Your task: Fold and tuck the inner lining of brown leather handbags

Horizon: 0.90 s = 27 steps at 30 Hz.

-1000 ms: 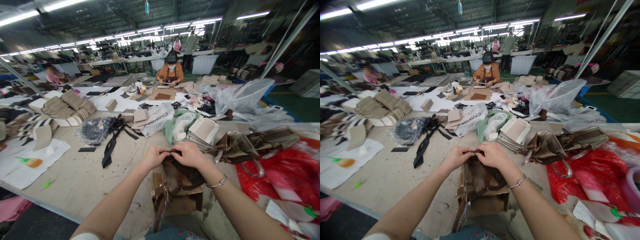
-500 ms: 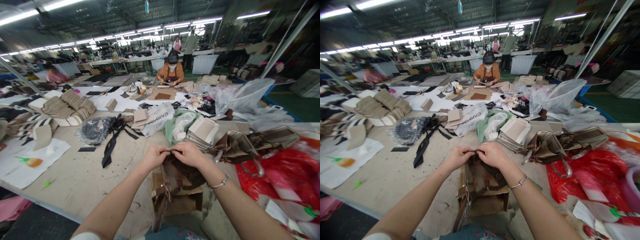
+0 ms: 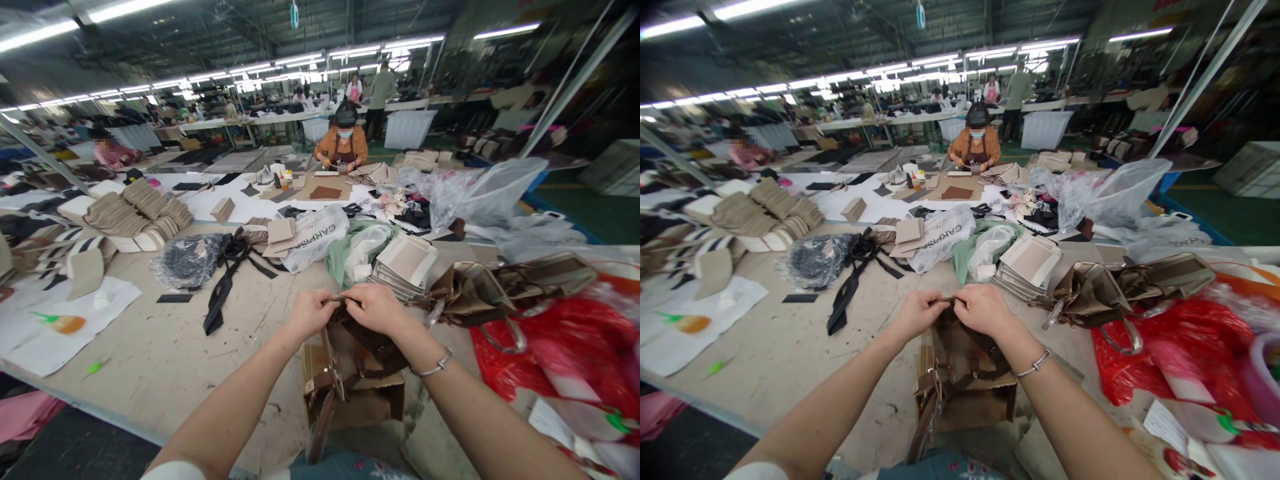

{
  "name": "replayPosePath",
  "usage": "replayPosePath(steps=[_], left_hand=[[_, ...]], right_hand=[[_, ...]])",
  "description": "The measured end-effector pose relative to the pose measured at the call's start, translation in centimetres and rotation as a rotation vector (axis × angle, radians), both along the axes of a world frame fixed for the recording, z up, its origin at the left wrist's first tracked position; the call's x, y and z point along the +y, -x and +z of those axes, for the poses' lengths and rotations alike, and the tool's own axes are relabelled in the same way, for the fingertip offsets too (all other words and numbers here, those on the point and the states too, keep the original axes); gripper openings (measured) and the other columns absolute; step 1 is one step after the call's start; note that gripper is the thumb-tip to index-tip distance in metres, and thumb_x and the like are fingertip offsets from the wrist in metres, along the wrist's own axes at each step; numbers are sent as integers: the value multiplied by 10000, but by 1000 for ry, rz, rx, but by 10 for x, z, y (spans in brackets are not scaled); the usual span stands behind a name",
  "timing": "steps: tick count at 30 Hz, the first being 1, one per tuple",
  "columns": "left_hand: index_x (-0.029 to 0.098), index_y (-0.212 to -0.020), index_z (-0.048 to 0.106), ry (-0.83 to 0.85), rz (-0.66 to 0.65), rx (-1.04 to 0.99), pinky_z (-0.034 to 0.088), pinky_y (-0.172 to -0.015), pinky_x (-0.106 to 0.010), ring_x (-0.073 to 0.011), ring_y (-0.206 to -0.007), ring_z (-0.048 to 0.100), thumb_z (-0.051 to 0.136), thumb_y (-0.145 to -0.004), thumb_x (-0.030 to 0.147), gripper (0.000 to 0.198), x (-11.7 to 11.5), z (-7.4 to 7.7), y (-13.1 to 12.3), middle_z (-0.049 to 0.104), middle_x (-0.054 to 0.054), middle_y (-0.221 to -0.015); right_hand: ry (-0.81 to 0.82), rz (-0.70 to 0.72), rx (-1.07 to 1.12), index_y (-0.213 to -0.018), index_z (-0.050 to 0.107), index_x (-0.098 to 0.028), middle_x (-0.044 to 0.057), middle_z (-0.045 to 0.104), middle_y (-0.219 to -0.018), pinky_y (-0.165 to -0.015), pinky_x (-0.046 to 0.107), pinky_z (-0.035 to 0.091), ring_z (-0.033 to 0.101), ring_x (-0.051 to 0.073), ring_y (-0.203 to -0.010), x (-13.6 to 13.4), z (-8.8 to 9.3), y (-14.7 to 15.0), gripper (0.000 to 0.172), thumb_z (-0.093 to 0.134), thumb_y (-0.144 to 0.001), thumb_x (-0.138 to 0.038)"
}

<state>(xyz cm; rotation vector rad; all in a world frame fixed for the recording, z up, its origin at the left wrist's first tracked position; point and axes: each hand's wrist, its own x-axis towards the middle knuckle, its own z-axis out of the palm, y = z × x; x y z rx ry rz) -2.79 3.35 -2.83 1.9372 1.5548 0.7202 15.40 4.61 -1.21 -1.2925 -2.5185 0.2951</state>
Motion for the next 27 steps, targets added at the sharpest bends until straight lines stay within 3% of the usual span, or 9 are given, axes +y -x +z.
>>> replayPosePath(steps=[10, 13, 18, 23, 27], left_hand=[[151, -612, 654, -28, 3, -10, 314, -530, -205, -97, -559, 498, 521, -747, 167, 190, -2, -4, -4, 582, 21, -552], [154, -619, 661, -12, 8, -28, 325, -532, -205, -105, -570, 509, 527, -750, 183, 189, -1, -5, -5, 589, 17, -556], [162, -713, 703, 55, 15, -66, 365, -548, -207, -116, -597, 541, 567, -745, 234, 157, 1, -2, -3, 638, 12, -612], [148, -753, 712, 157, 19, -94, 383, -526, -203, -115, -575, 549, 588, -723, 239, 157, 3, 1, 3, 652, 8, -619], [132, -863, 703, 266, -8, -227, 446, -571, -202, -133, -643, 611, 643, -677, 217, 214, 2, 0, 8, 702, -21, -741]], right_hand=[[8, -151, -57, -928, 713, -225, 37, 711, -913, -730, 257, 416, 618, 181, -880, -5, 0, 19, 272, 472, -805, -247], [0, -101, 14, -924, 715, -206, 53, 714, -918, -767, 265, 433, 624, 187, -879, -2, -6, 16, 271, 478, -794, -207], [108, 117, 205, -1086, 667, -202, 37, 701, -1030, -803, 265, 473, 641, 176, -904, 6, -11, 1, 353, 491, -781, -185], [75, 125, 192, -1083, 668, -207, 56, 702, -1022, -824, 285, 466, 643, 187, -904, 7, -11, 3, 308, 498, -831, -258], [76, 138, 175, -1102, 657, -212, 51, 704, -1005, -795, 267, 462, 641, 180, -891, 10, -12, 4, 322, 519, -812, -243]])
